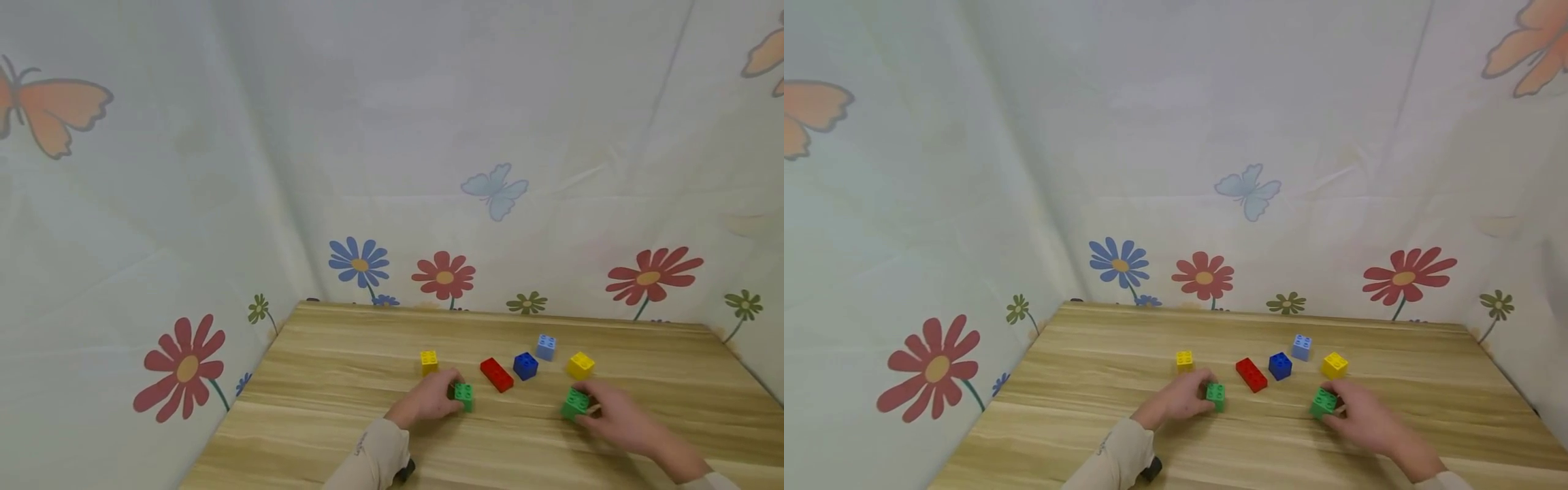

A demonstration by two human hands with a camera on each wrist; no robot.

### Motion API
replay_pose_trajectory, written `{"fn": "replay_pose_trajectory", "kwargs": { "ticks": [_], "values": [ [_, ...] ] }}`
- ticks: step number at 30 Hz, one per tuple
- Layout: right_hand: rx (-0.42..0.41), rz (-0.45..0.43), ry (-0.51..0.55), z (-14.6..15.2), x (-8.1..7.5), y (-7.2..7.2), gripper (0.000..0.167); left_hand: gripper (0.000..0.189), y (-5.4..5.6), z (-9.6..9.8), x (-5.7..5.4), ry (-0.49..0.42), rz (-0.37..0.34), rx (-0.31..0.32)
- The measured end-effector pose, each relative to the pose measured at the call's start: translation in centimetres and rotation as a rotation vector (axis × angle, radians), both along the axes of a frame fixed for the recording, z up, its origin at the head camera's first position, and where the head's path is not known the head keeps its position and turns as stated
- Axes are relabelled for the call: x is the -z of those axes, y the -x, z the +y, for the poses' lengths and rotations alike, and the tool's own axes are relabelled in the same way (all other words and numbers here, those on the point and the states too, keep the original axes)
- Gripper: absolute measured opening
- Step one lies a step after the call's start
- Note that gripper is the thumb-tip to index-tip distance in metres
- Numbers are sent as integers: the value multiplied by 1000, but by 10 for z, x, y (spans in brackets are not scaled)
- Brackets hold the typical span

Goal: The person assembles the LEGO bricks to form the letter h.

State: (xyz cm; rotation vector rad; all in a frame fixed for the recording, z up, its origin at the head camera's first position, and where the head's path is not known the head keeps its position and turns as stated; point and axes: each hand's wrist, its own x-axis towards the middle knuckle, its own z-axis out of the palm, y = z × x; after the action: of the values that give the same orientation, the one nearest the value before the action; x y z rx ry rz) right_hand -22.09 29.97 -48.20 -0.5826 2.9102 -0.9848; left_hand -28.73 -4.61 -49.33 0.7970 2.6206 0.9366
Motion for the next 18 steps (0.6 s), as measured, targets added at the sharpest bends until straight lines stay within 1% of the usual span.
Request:
{"fn": "replay_pose_trajectory", "kwargs": {
  "ticks": [4, 8, 13, 18],
  "values": [
    [-49, 9, 29, -11, -3, 0, 39, 27, 0, -3, 0, -32, -54, -12],
    [-92, 3, 42, -23, -7, 1, 39, 28, 0, -5, 0, -32, -75, -11],
    [-135, 29, 29, -38, -10, 3, 38, 29, -2, -8, 1, -19, -72, 1],
    [-151, 32, 15, -56, -12, 5, 39, 29, -3, -11, 4, -30, -56, 14]
  ]
}}
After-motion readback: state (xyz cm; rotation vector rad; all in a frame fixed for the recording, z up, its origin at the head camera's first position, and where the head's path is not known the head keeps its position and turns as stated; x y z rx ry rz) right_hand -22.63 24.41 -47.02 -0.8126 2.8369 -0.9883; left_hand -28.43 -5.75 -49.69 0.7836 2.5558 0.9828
